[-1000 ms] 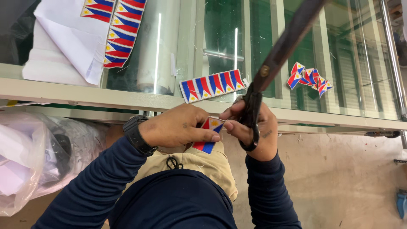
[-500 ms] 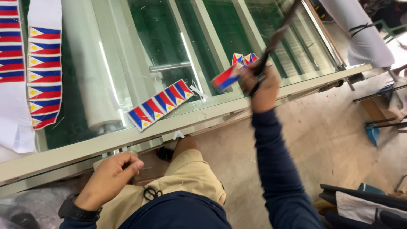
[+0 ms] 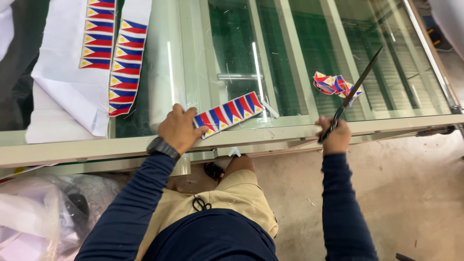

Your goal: The person uses large scissors to cut individual Philippine flag stickers from a printed sheet. They hold the sheet with one hand and trim around each flag, placing the cut pieces on the glass table. The process is repeated for multiple flags in sequence.

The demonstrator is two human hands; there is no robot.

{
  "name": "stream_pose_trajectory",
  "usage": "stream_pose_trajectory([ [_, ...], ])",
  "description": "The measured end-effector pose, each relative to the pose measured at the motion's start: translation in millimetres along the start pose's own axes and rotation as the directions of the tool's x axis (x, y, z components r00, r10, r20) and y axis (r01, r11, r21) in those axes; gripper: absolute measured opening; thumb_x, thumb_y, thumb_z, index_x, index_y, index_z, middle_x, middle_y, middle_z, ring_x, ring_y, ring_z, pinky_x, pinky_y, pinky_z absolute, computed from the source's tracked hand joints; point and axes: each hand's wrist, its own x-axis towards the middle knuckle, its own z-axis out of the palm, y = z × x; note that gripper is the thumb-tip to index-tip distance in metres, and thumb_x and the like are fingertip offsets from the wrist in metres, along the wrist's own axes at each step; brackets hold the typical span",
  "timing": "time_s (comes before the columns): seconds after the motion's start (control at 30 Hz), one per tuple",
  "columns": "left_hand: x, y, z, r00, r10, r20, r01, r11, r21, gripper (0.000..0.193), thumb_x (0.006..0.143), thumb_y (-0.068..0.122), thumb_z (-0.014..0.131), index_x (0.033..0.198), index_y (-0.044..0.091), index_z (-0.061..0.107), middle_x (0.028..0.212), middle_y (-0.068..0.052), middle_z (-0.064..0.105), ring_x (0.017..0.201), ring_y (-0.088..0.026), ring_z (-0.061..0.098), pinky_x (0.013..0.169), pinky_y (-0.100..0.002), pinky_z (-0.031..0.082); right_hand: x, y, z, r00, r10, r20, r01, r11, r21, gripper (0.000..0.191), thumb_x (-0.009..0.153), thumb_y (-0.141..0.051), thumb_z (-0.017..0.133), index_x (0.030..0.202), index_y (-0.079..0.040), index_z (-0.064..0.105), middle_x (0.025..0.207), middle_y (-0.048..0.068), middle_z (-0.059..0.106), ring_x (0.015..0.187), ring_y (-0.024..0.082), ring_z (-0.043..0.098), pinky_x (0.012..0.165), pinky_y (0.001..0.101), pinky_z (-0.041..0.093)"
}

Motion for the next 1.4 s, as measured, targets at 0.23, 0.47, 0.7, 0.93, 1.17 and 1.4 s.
stream_pose_trajectory([
  [0.23,11.4,-7.5,29.8,0.979,-0.162,0.121,0.197,0.899,-0.39,0.024,0.091,0.024,0.075,0.099,0.005,0.063,0.088,-0.012,0.07,0.078,-0.028,0.068,0.073,-0.04,0.055,-114.6,40.9,15.6,0.982,0.026,0.186,-0.063,0.978,0.199,0.023,0.092,-0.014,0.073,0.103,-0.002,0.057,0.084,0.008,0.073,0.061,0.012,0.065,0.054,0.0251,0.051],
  [0.47,-25.1,-1.8,17.2,0.936,-0.157,-0.316,-0.077,0.782,-0.618,0.025,0.09,0.005,0.071,0.115,0.006,0.066,0.099,-0.007,0.067,0.078,-0.027,0.061,0.071,-0.035,0.053,-153.3,43.9,60.0,0.966,0.029,0.259,-0.122,0.929,0.351,0.027,0.09,-0.014,0.075,0.104,-0.002,0.056,0.086,0.009,0.075,0.064,0.012,0.067,0.057,0.0247,0.053],
  [0.7,-40.8,-25.6,-10.6,0.792,0.059,-0.608,-0.104,0.994,-0.04,0.014,0.094,0.014,0.076,0.107,0.011,0.071,0.096,-0.007,0.059,0.089,-0.028,0.063,0.075,-0.04,0.052,-166.9,28.3,84.6,0.895,-0.008,0.445,-0.135,0.948,0.288,0.031,0.086,-0.018,0.079,0.105,-0.001,0.061,0.087,0.009,0.074,0.064,0.011,0.065,0.056,0.0245,0.054],
  [0.93,-35.1,-50.1,8.4,0.883,0.23,-0.409,-0.217,0.973,0.078,0.034,0.078,0.01,0.072,0.112,0.012,0.072,0.1,-0.005,0.066,0.086,-0.028,0.068,0.073,-0.038,0.054,-176.1,36.1,78.4,0.882,-0.086,0.464,-0.022,0.975,0.223,0.033,0.087,-0.02,0.081,0.105,-0.001,0.061,0.081,0.006,0.071,0.068,0.01,0.066,0.062,0.0246,0.055],
  [1.17,-16.4,-51.8,15.9,0.88,-0.443,0.17,0.263,0.156,-0.952,0.023,0.102,0.025,0.058,0.116,0.007,0.062,0.095,-0.007,0.072,0.07,-0.016,0.068,0.061,-0.031,0.055,-181.2,27.4,38.2,0.615,-0.198,0.763,-0.184,0.905,0.383,0.07,0.083,-0.058,0.082,0.115,0.0,0.058,0.082,0.003,0.059,0.073,0.011,0.058,0.066,0.0242,0.05],
  [1.4,-27.2,-41.8,20.9,0.917,-0.252,0.31,0.271,-0.177,-0.946,0.02,0.097,0.012,0.065,0.114,0.001,0.063,0.097,-0.008,0.071,0.078,-0.012,0.07,0.069,-0.024,0.061,-182.8,17.0,30.0,0.258,0.087,0.962,-0.4,0.916,0.024,0.082,0.075,-0.074,0.071,0.108,0.0,0.057,0.075,0.004,0.057,0.064,0.013,0.058,0.059,0.025,0.05],
])
